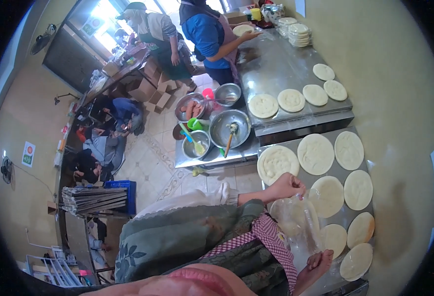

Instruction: The recorder is packaging pizza dough into plastic bags in a commercial kitchen environment.

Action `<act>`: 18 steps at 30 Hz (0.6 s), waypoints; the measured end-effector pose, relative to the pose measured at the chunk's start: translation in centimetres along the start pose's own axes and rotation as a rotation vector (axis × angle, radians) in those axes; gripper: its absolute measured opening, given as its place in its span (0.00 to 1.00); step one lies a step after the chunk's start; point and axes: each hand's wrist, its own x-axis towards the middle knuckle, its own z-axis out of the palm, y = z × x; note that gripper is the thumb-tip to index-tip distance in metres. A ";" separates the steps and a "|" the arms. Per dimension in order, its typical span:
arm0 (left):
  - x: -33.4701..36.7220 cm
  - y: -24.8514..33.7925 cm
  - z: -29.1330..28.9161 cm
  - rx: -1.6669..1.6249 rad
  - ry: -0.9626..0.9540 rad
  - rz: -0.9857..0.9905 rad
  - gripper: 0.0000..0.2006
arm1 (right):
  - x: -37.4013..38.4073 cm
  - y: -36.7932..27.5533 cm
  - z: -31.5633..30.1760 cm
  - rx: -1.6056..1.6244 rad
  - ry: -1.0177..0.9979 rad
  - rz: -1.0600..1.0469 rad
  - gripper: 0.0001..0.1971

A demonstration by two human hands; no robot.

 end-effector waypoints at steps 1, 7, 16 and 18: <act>0.4 0.1 -0.2 -0.065 0.017 -0.018 0.07 | 0.2 -0.2 -0.1 0.035 -0.034 -0.053 0.10; -0.4 0.0 0.2 -0.114 -0.016 0.050 0.07 | -0.1 -1.1 0.7 0.008 0.018 -0.021 0.12; -2.1 1.7 -1.2 -0.233 -0.015 -0.039 0.06 | 2.2 -1.7 -0.8 -0.108 0.015 -0.039 0.10; -2.5 0.8 -0.8 -0.255 -0.011 -0.006 0.06 | 2.5 -1.6 -0.9 -0.150 0.069 -0.033 0.10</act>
